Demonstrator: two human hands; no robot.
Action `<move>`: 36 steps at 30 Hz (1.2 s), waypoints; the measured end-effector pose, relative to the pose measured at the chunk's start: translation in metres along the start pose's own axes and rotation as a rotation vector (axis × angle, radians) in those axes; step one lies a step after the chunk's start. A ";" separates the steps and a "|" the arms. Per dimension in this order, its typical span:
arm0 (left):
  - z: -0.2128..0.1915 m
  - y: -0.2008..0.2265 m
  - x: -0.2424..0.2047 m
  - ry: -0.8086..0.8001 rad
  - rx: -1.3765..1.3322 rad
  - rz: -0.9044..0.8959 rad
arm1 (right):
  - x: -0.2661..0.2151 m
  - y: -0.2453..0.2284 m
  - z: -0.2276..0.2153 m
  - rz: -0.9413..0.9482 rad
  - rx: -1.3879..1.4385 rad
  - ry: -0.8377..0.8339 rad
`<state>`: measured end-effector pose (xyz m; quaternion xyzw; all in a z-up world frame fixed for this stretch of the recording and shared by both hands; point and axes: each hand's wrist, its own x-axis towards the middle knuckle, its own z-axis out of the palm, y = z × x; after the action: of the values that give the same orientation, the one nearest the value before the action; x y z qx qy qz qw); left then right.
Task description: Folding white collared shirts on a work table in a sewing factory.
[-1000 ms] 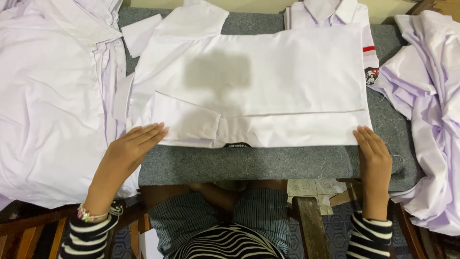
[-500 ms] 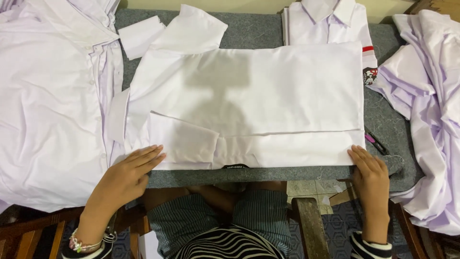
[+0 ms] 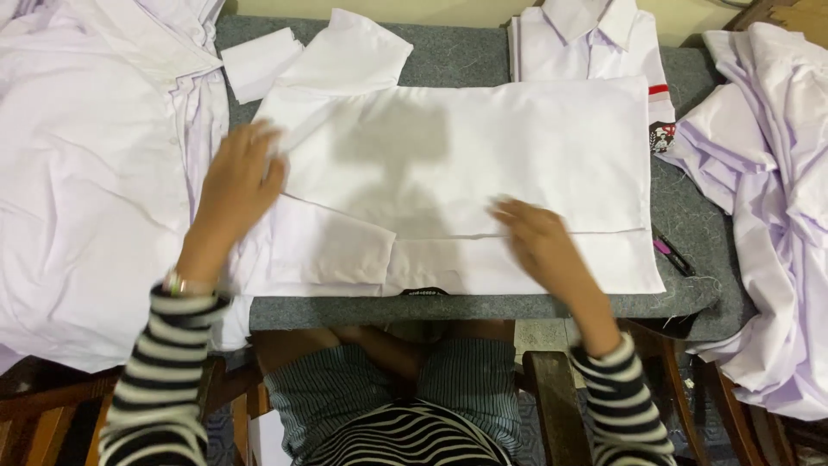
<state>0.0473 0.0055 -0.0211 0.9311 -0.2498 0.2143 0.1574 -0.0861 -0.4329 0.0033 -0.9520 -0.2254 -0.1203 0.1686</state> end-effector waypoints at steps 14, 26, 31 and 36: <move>0.104 -0.075 0.069 -0.104 0.196 -0.543 | 0.046 0.007 0.053 0.119 -0.135 -0.474; 0.105 -0.074 0.065 -0.078 0.393 -0.507 | -0.003 0.090 0.008 0.490 -0.247 -0.426; 0.096 -0.068 0.071 -0.123 0.363 -0.530 | -0.016 0.109 -0.003 0.610 -0.229 -0.377; 0.111 -0.091 0.092 -0.110 0.156 -0.579 | -0.023 0.200 0.028 0.284 -0.454 0.165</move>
<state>0.2037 -0.0004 -0.0892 0.9831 0.0349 0.1283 0.1260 -0.0075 -0.6001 -0.0824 -0.9744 -0.0426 -0.2200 -0.0161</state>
